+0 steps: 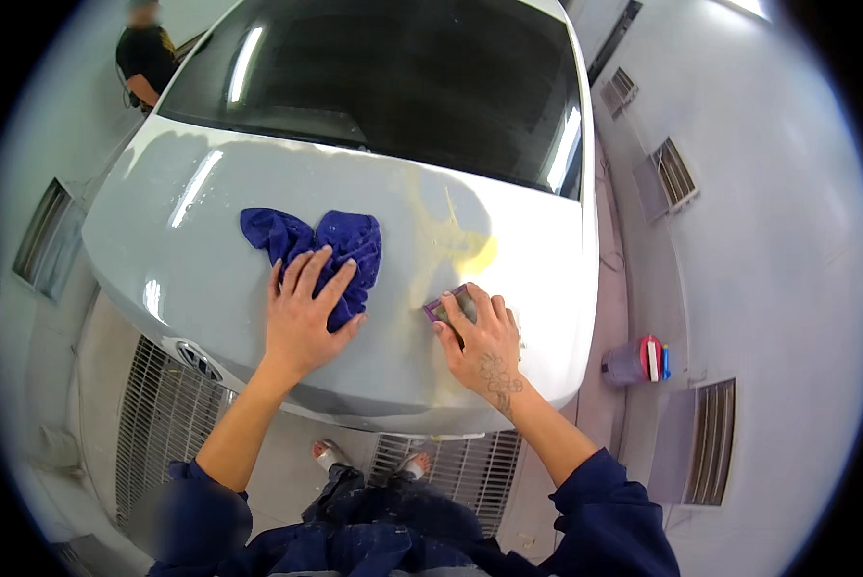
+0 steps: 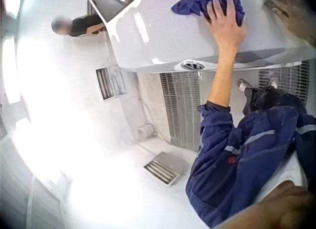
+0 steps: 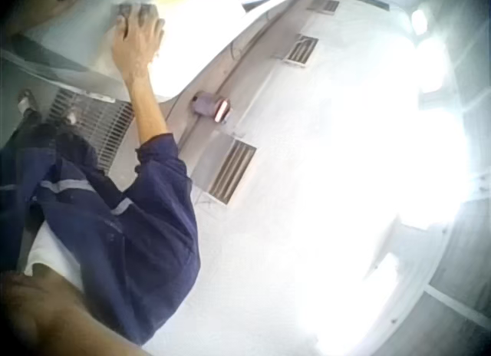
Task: The person sands the hood of a white Volkswagen with a sanding block and wipes the surface with a purple cloth. The person works on the front and side edges of the hood, repeatedly sanding and wiping the area.
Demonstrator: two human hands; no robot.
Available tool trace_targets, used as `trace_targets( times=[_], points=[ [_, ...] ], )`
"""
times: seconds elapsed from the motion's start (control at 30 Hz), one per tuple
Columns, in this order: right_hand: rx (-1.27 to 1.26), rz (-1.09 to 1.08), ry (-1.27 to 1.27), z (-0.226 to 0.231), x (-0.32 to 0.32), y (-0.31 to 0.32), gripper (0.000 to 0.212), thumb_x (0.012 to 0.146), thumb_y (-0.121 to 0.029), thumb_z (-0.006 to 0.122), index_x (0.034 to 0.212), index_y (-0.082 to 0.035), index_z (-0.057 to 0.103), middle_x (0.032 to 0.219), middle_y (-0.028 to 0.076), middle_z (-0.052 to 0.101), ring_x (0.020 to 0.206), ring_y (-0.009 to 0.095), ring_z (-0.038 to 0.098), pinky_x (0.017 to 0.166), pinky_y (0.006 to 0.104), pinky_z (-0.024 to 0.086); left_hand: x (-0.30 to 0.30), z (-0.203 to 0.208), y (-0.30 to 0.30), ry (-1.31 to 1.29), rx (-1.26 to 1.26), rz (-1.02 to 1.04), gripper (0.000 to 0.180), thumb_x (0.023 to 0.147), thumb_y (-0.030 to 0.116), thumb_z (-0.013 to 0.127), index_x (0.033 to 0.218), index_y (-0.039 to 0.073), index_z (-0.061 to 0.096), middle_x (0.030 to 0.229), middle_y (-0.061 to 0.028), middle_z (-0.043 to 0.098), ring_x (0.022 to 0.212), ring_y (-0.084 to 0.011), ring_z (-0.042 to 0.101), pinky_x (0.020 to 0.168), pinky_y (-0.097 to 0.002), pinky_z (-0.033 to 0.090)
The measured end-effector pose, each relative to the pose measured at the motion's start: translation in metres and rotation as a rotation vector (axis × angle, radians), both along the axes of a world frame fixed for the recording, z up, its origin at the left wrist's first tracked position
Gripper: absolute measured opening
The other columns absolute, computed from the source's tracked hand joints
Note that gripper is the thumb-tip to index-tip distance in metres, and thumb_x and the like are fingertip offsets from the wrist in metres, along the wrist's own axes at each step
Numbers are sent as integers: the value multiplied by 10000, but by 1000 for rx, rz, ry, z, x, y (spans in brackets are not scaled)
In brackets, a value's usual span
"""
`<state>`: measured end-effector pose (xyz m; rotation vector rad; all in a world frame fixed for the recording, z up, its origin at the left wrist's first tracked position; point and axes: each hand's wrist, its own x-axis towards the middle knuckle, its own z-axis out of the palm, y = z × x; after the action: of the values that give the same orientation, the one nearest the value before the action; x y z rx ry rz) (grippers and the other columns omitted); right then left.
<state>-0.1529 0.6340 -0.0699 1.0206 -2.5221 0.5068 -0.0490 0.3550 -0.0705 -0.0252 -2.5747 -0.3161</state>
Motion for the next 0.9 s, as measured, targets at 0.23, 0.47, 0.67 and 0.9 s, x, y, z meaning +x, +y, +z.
trace_targets(
  times=[0.23,0.47,0.67,0.9],
  points=[
    [0,-147,54,9,-65,-30,359,1020,-296,687,1301,-91,774,1327,220,662,1175,407,619,953,502,554,-5,-4,1,65,43,-74,585,848,393,827,1396,220,718,1546,-136,561,1433,-380,484,1217,-686,315],
    [87,-233,46,22,-108,-40,366,1038,-320,656,1295,-87,771,1283,245,666,1174,421,622,949,518,560,-14,0,8,89,74,-90,587,831,405,829,1374,207,721,1519,-138,581,1421,-378,494,1215,-708,307],
    [88,-106,32,-1,-58,-27,333,1032,-301,679,1281,-98,768,1301,227,661,1193,431,618,986,522,548,-1,-9,6,11,50,-30,576,866,448,815,1387,220,722,1538,-146,576,1447,-385,483,1224,-690,307],
    [-14,-137,66,-7,-95,-51,325,1016,-297,693,1253,-92,778,1292,209,657,1156,411,632,974,521,551,-4,-6,5,50,68,-74,641,848,445,812,1425,196,685,1553,-184,556,1450,-408,469,1217,-726,305]
  ],
)
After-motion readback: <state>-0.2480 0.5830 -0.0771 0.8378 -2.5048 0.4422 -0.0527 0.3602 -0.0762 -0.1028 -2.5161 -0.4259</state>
